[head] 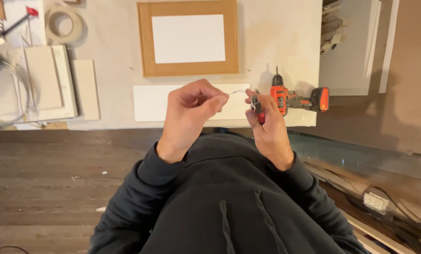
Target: The person is framing a piece of artwork using pliers, wire, and an electric drill.
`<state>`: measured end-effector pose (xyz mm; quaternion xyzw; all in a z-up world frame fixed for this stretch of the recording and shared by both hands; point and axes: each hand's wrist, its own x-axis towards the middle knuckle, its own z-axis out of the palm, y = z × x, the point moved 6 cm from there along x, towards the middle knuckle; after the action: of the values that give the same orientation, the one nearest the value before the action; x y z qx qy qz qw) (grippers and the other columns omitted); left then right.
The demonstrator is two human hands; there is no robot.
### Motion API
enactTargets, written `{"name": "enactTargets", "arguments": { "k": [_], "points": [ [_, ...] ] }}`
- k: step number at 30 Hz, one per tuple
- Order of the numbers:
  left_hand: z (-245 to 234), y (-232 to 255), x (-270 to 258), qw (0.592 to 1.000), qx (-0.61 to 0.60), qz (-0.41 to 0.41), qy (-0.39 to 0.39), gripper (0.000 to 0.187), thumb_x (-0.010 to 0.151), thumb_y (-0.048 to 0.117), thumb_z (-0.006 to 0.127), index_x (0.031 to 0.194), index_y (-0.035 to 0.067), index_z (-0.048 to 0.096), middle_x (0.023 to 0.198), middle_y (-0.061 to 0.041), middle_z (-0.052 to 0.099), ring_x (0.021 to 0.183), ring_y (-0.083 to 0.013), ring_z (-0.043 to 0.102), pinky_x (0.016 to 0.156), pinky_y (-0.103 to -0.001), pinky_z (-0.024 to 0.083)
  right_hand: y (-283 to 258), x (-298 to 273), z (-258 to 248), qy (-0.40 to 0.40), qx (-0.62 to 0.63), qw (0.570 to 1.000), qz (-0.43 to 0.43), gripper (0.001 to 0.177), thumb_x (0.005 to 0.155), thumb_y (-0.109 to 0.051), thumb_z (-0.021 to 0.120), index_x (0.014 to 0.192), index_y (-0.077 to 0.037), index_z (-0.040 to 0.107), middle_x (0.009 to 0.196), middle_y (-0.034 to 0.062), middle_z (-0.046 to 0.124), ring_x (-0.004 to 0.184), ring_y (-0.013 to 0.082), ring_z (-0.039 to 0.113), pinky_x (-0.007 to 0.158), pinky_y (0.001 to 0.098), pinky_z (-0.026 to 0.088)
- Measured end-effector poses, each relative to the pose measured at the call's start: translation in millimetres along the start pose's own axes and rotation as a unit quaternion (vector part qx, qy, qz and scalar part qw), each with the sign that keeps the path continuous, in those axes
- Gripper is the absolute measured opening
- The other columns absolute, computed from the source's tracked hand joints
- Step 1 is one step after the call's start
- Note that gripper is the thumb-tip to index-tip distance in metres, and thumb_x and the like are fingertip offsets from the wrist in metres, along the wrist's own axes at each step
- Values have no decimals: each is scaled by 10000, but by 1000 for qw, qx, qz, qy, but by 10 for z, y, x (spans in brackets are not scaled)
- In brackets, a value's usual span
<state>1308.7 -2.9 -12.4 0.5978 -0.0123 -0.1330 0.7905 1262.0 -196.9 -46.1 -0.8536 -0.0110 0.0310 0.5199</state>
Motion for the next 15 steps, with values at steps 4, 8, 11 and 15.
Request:
{"name": "enactTargets", "arguments": {
  "k": [4,8,11,15],
  "points": [
    [-259,-85,226,988,-114,-96,-28,59,974,26,703,930,-6,724,779,-21,648,597,-33,408,511,-235,299,-214,261,170,39,20,997,-58,398,1049,-34,605,1441,-32,539,1301,120,557,1150,223,617,968,310,514],
    [-442,50,392,977,-149,-135,-72,65,971,55,684,956,3,721,773,-21,650,555,-27,368,480,-224,255,-320,596,287,61,-61,995,-44,459,993,31,645,1436,-49,557,1279,108,581,1030,218,613,905,309,517],
    [-596,146,459,983,-96,-135,-77,75,965,79,684,963,11,717,760,-24,651,550,-34,381,476,-227,277,-332,843,355,66,-88,993,-31,479,953,39,680,1412,-48,573,1261,134,551,960,232,592,839,316,522],
    [-826,293,568,996,-5,-43,-75,74,1001,79,696,987,8,711,829,-9,663,761,-64,573,641,-234,437,-401,1052,424,91,-136,981,-105,504,989,78,675,1453,-58,531,1336,148,524,1016,255,577,844,331,529]
  ]
}}
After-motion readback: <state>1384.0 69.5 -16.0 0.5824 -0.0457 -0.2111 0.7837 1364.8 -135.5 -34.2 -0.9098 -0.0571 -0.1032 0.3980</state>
